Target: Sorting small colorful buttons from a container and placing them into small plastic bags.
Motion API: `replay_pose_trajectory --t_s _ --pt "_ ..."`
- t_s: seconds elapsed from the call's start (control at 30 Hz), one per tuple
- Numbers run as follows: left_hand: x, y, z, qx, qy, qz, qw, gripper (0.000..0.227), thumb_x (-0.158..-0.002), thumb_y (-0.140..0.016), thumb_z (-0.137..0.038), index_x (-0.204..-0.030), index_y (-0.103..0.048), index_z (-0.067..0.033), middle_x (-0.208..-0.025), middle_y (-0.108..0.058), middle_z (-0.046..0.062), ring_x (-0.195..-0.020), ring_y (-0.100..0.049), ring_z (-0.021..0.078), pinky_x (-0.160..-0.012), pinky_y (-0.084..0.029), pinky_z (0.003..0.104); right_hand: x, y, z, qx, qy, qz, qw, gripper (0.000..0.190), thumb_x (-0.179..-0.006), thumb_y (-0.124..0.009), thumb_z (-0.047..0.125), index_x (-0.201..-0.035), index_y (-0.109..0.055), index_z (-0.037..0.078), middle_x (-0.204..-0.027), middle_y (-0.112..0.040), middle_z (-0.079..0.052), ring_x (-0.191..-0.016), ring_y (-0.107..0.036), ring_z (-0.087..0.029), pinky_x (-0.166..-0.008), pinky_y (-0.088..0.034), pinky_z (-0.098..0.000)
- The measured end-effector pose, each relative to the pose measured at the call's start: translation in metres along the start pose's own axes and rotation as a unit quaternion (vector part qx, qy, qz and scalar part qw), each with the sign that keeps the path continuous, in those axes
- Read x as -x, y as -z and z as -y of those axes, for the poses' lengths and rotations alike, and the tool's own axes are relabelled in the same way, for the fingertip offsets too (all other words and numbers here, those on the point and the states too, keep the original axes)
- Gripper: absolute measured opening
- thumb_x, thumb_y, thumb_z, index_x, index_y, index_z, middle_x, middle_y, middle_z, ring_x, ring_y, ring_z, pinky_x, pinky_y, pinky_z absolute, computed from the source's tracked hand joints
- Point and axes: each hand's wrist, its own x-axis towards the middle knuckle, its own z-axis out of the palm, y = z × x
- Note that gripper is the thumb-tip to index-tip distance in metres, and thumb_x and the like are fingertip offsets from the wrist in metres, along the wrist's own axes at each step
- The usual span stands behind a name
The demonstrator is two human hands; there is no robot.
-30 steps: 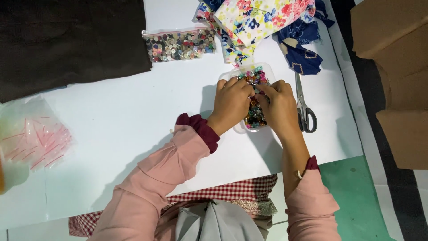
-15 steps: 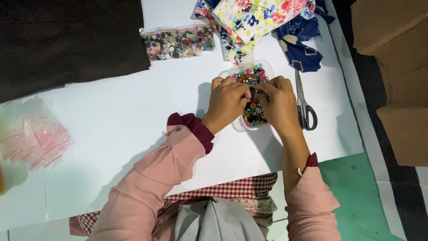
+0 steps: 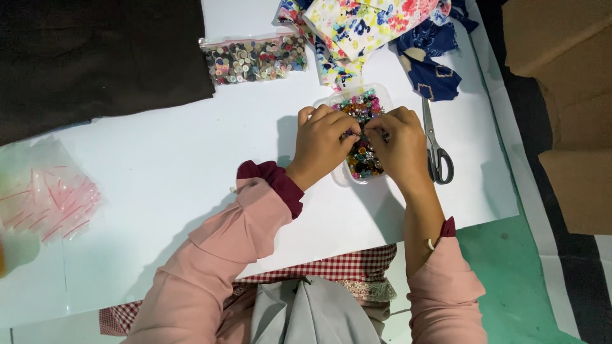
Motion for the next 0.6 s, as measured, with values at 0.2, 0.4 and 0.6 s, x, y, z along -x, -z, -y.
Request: replay_pose_trajectory --t_s 0.2,0.4,0.6 --pt "0.007 0.036 0.016 -0.030 -0.018 -0.056 0.998 0.026 -0.081 -0.085 -0.013 -0.098 -0.069 -0.0241 -0.090 -0.073 -0.007 -0.087 -0.064 0.0166 -0.096 -0.034 0.042 -0.019 0.005 0.029 -0.129 -0.039 -0.020 0.991 0.011 -0.090 -0.083 0.000 -0.097 -0.079 0.007 -0.081 -0.068 -0.011 -0.076 -0.068 -0.025 -0.066 -0.055 -0.0322" --pt "0.033 0.087 0.055 -0.084 0.027 -0.052 0.995 0.030 -0.076 -0.085 -0.010 -0.094 -0.068 -0.0275 -0.088 -0.072 -0.014 -0.090 -0.064 0.0144 -0.094 -0.033 0.040 -0.038 -0.040 0.089 -0.231 -0.055 0.032 0.971 0.010 -0.087 -0.080 0.006 -0.094 -0.077 0.011 -0.080 -0.075 -0.008 -0.074 -0.072 -0.020 -0.064 -0.057 -0.0294" --pt "0.063 0.126 0.090 -0.088 0.145 -0.026 0.985 0.025 -0.074 -0.086 -0.011 -0.086 -0.071 -0.0272 -0.081 -0.072 -0.012 -0.087 -0.066 0.0154 -0.093 -0.036 0.041 -0.053 -0.099 0.121 -0.253 -0.096 0.141 0.952 0.009 -0.086 -0.075 0.005 -0.094 -0.078 0.009 -0.078 -0.075 -0.009 -0.072 -0.070 -0.018 -0.063 -0.058 -0.0283"
